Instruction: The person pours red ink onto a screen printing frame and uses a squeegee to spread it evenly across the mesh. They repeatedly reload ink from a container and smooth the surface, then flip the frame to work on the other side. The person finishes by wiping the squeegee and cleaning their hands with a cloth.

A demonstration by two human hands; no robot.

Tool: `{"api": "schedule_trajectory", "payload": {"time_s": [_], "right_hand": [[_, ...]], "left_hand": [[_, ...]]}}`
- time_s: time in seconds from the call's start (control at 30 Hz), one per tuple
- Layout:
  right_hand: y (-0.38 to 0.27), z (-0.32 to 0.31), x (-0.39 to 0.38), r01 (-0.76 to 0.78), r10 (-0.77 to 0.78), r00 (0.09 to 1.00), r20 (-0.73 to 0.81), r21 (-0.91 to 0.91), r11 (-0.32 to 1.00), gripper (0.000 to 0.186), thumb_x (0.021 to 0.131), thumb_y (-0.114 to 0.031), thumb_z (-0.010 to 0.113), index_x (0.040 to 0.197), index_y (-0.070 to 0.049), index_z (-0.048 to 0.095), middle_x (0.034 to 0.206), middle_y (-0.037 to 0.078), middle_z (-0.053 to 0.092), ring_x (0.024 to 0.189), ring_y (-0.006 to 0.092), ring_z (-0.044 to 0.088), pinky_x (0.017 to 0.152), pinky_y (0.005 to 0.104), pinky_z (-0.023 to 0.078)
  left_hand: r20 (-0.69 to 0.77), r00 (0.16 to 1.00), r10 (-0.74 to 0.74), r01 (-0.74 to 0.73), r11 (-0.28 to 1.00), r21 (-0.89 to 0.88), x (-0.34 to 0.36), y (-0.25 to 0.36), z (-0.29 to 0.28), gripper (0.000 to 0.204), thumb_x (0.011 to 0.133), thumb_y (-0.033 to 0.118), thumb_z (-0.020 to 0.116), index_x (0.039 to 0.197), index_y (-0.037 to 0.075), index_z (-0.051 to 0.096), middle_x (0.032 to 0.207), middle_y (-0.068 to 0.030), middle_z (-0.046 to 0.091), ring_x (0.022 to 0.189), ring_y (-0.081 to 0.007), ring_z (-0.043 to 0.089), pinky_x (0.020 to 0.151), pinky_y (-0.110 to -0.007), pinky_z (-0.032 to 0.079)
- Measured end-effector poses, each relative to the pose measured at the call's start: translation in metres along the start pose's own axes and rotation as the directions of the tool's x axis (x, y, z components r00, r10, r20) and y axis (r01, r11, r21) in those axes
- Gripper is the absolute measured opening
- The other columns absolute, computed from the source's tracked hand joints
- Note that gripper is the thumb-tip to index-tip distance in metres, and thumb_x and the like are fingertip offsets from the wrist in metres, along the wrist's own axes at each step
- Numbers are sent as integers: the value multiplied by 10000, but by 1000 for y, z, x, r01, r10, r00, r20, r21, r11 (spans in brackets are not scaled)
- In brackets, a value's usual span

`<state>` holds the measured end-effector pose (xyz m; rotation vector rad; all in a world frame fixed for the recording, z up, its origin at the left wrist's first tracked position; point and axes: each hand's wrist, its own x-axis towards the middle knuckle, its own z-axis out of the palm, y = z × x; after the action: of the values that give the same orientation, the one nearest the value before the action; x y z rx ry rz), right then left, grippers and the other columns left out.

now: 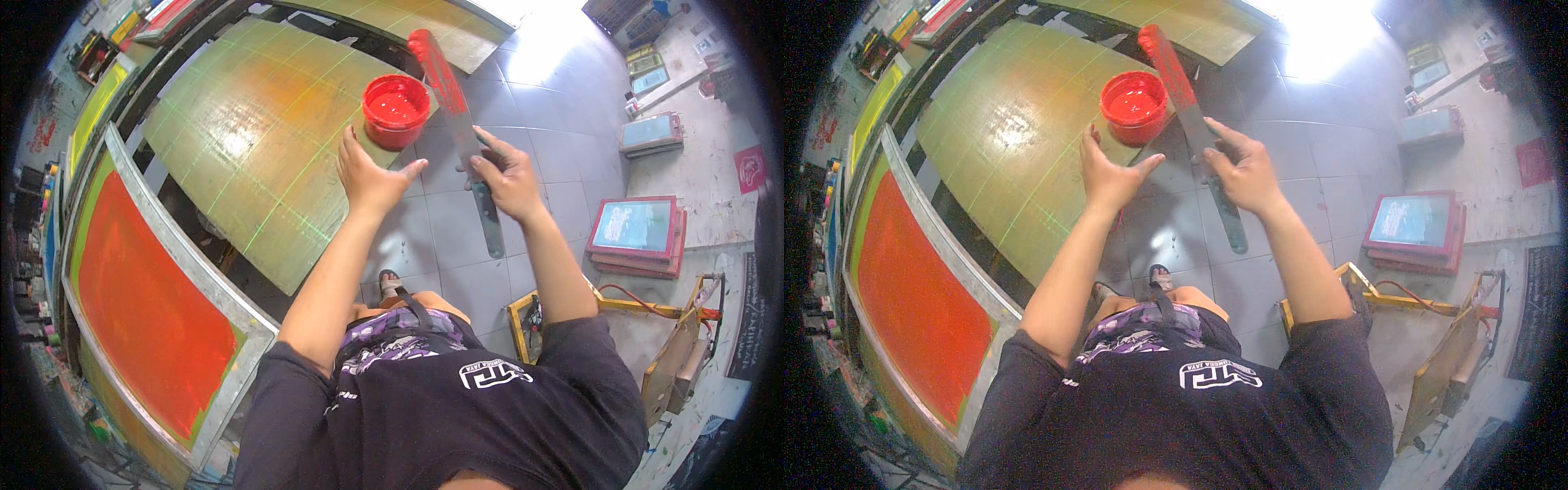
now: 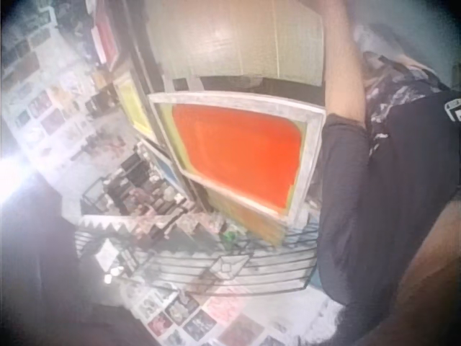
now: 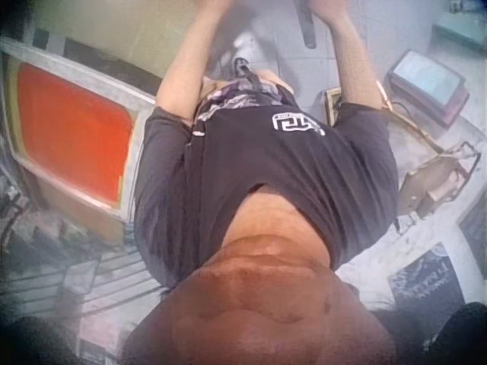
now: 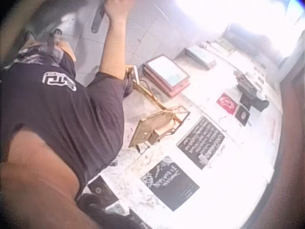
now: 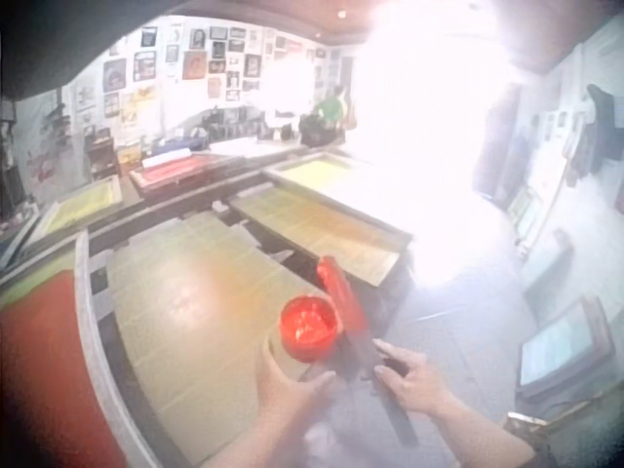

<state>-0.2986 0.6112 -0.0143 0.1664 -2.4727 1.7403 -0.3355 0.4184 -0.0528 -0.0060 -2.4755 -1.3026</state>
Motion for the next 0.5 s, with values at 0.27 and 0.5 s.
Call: {"api": "schedule_trajectory", "payload": {"time_s": [0.27,0.5], "right_hand": [[2,16,-13,30,-36,998,-52,-109,994,376,829,-60,550,1202,-97,524,826,13,520,674,59,481,547,201,422],[-3,18,-14,169,-209,978,-14,-532,830,361,786,-85,557,1139,-161,567,804,136,477,712,282,505,649,361,434]], "left_hand": [[-39,998,-51,54,997,62,28,1,25,1117,427,427,831,1291,24,248,1222,-176,441,1182,-296,374,982,-496,166],[-65,996,-61,68,992,109,28,4,29,1020,438,397,819,1253,50,313,1155,-126,500,1140,-279,415,963,-525,157]]}}
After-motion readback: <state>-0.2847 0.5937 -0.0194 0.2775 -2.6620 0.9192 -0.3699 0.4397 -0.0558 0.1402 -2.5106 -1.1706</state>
